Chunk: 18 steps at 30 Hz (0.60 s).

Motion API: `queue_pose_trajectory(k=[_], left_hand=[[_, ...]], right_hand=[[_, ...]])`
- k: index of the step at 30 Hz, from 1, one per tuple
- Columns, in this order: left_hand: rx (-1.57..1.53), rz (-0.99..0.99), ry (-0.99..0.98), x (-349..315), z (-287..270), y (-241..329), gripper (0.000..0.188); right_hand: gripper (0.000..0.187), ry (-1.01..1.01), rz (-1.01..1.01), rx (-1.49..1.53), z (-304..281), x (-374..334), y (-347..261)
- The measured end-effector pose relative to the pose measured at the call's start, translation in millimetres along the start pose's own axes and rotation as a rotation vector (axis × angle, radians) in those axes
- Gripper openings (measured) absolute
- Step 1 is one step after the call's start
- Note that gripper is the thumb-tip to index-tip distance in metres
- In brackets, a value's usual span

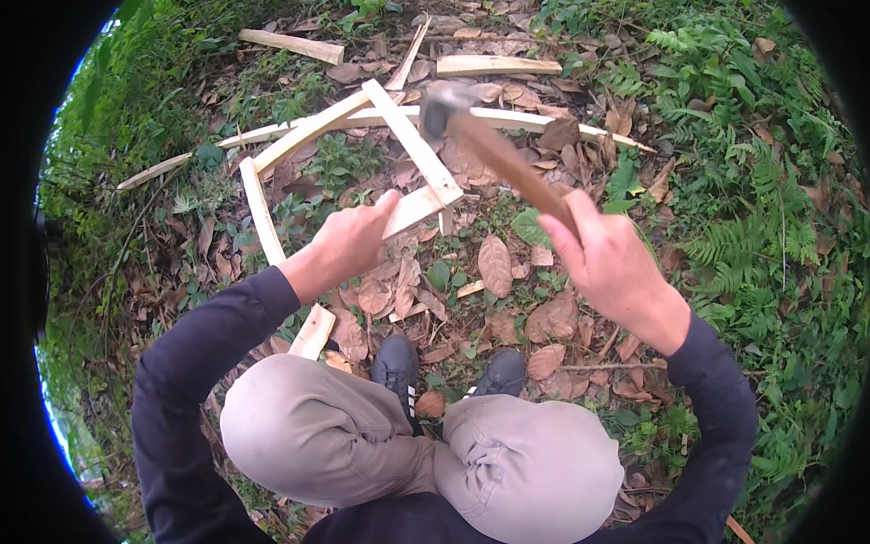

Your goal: The person assembles a small square wooden frame using pre-cut planks and a hammer. They position the pieces on the ground, align the corners, and drive nails into the joints to secure the structure.

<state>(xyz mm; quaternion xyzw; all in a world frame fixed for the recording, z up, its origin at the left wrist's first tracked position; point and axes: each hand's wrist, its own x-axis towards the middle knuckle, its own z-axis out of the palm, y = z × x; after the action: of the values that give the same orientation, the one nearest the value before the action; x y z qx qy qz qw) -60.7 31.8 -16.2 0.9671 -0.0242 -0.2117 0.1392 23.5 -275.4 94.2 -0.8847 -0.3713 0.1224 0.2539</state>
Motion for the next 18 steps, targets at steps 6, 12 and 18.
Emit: queue_pose_trajectory(k=[6, 12, 18], left_hand=[[-0.001, 0.042, 0.067, 6, 1, -2, 0.055], [0.021, 0.039, 0.080, 5, 7, -6, 0.053], [-0.001, 0.048, 0.055, 10, -2, -1, 0.053]], right_hand=[[0.020, 0.149, -0.100, -0.037, 26, -10, 24], [0.020, 0.047, -0.018, -0.024, 14, -3, 13], [0.022, -0.090, -0.029, -0.173, 34, -16, 31]])
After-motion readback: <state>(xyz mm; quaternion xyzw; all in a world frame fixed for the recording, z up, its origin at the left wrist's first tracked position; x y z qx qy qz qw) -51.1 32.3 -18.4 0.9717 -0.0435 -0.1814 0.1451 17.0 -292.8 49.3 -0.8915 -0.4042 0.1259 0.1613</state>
